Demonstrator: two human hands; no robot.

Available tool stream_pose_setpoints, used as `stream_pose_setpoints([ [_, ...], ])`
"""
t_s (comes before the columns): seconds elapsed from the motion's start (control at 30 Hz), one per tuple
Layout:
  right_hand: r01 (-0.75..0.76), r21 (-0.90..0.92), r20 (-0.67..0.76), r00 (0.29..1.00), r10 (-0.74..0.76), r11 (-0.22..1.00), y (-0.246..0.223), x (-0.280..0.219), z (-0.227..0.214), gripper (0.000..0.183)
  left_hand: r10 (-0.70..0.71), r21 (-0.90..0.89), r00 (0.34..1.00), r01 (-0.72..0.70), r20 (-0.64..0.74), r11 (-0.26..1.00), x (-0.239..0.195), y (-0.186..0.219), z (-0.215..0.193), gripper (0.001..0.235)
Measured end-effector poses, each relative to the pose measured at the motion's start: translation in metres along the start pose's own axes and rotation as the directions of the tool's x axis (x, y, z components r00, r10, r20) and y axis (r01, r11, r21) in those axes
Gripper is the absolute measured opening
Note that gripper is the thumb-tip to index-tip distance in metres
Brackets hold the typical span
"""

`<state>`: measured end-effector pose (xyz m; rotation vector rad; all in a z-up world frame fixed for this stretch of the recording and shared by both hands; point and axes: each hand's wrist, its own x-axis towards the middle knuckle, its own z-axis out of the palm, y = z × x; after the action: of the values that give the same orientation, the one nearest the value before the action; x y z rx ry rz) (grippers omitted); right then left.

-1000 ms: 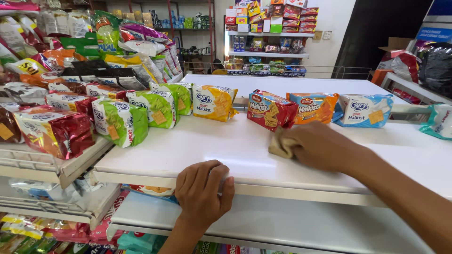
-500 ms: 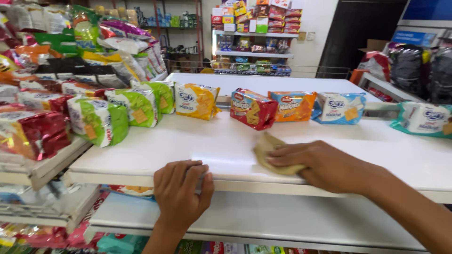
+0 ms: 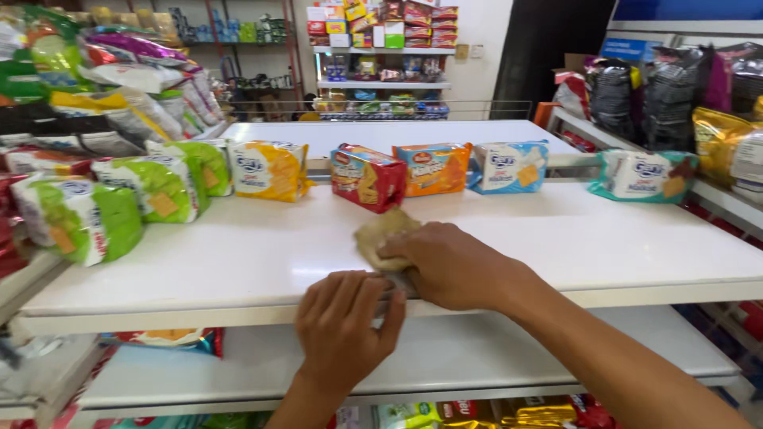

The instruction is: The person wipes the white shelves of a snack display with a cloth. They move along the aisle, cleaning the top and lower shelves, and briefly handle a spray bottle before continuing to wipe the surfaces.

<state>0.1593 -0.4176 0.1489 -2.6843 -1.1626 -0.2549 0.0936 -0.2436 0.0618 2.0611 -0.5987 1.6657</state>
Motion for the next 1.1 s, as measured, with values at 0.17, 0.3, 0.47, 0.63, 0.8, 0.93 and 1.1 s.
stream_pose_setpoints([
  [0.17,0.130,0.122,-0.081,0.989,-0.121,0.984,0.053,-0.061,-0.021,0.060,0.001,0.055,1.000,0.000,-0.015,0.998,0.001,0.000,0.002,0.012],
  [0.3,-0.389,-0.048,-0.060,0.921,0.386,0.920,0.110,-0.108,-0.048,0.050,-0.006,0.066,0.999,0.003,0.049,0.998,0.007,0.013,0.001,0.013],
  [0.47,-0.617,-0.314,-0.035,0.767,0.641,0.721,0.128,-0.100,-0.059,0.022,0.109,-0.057,0.982,-0.101,0.155,0.993,0.023,0.045,0.029,0.017],
  [0.63,-0.272,-0.129,0.011,0.961,0.276,0.954,0.084,-0.063,-0.031,0.023,0.152,-0.082,0.963,-0.137,0.222,0.987,0.034,0.075,0.063,0.023],
  [0.8,0.012,0.119,-0.086,0.996,-0.002,0.993,0.112,-0.113,-0.045,0.057,0.127,-0.079,0.969,-0.113,0.213,0.990,0.033,0.075,0.061,0.022],
  [0.93,-0.501,-0.032,-0.043,0.865,0.500,0.865,0.177,-0.168,-0.077,0.061,0.140,-0.079,0.968,-0.126,0.209,0.989,0.033,0.074,0.065,0.023],
  [1.1,-0.735,-0.284,-0.125,0.666,0.736,0.616,0.193,-0.172,-0.091,0.046,0.137,-0.035,0.967,-0.133,0.214,0.991,0.039,0.083,0.069,0.025],
])
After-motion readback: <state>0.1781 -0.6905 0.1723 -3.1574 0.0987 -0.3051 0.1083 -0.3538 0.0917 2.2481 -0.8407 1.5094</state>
